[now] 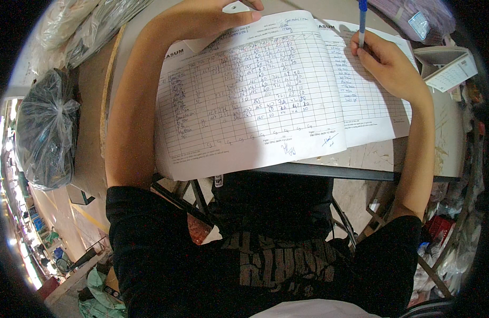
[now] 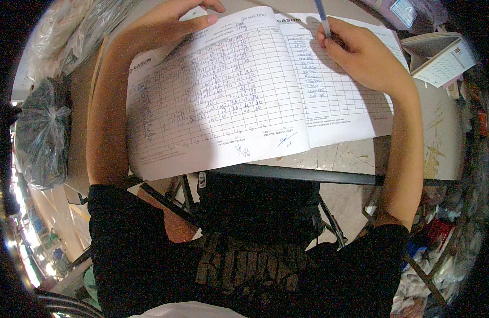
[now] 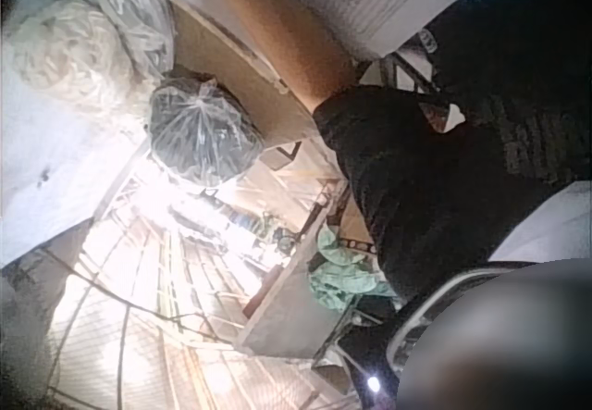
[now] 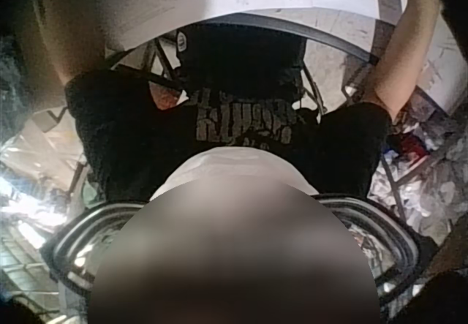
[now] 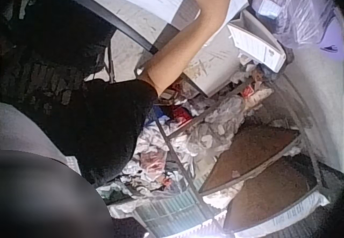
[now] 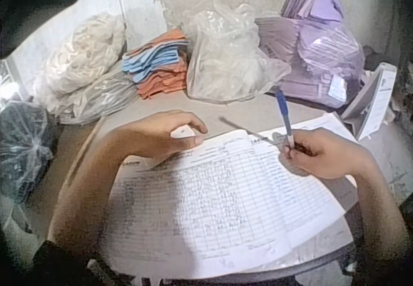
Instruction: The person sits at a table in a warehouse and inspects several plastic bags containing gloves. They open a bag of white gloves, check the contents, and then examine an orange glove-shaped paper cutout. The person writes on a document with a pen while handling the items.
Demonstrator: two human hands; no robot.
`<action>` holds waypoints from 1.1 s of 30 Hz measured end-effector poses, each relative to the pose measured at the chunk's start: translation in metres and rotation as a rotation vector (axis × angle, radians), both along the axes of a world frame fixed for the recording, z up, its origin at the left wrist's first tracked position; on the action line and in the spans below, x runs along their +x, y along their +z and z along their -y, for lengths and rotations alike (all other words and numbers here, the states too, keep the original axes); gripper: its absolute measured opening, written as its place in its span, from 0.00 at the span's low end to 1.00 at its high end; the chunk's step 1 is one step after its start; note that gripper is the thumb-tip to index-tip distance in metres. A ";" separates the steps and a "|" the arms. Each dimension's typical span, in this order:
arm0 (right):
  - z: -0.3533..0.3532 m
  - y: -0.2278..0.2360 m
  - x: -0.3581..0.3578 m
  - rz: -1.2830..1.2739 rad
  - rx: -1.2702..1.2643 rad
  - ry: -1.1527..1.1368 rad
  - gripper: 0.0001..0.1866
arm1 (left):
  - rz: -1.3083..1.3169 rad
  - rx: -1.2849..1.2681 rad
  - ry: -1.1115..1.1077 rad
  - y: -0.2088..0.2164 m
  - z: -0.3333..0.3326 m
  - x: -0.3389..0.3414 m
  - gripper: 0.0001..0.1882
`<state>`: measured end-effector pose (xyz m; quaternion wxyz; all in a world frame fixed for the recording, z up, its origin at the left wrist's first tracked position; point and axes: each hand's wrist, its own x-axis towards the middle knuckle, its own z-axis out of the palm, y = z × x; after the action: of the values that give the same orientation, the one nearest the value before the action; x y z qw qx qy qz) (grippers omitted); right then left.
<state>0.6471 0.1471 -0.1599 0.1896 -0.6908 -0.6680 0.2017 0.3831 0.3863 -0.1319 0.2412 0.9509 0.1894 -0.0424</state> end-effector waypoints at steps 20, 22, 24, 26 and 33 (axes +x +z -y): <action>0.003 0.005 -0.001 -0.175 -0.065 -0.084 0.23 | 0.022 -0.008 -0.009 0.007 0.007 -0.003 0.21; 0.003 0.007 -0.003 -0.142 -0.052 -0.074 0.20 | 0.019 -0.008 -0.005 0.008 0.007 -0.003 0.21; 0.004 0.009 -0.004 -0.140 -0.079 -0.089 0.19 | 0.017 0.010 0.008 0.004 0.006 0.001 0.21; 0.004 0.010 -0.005 -0.138 -0.079 -0.083 0.19 | 0.019 0.022 -0.012 0.001 0.003 0.001 0.21; 0.003 0.009 0.000 -0.100 -0.066 -0.044 0.17 | 0.025 0.035 -0.023 0.001 0.003 0.001 0.20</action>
<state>0.6470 0.1441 -0.1513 0.2042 -0.7004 -0.6351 0.2536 0.3837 0.3838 -0.1314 0.2263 0.9575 0.1762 -0.0301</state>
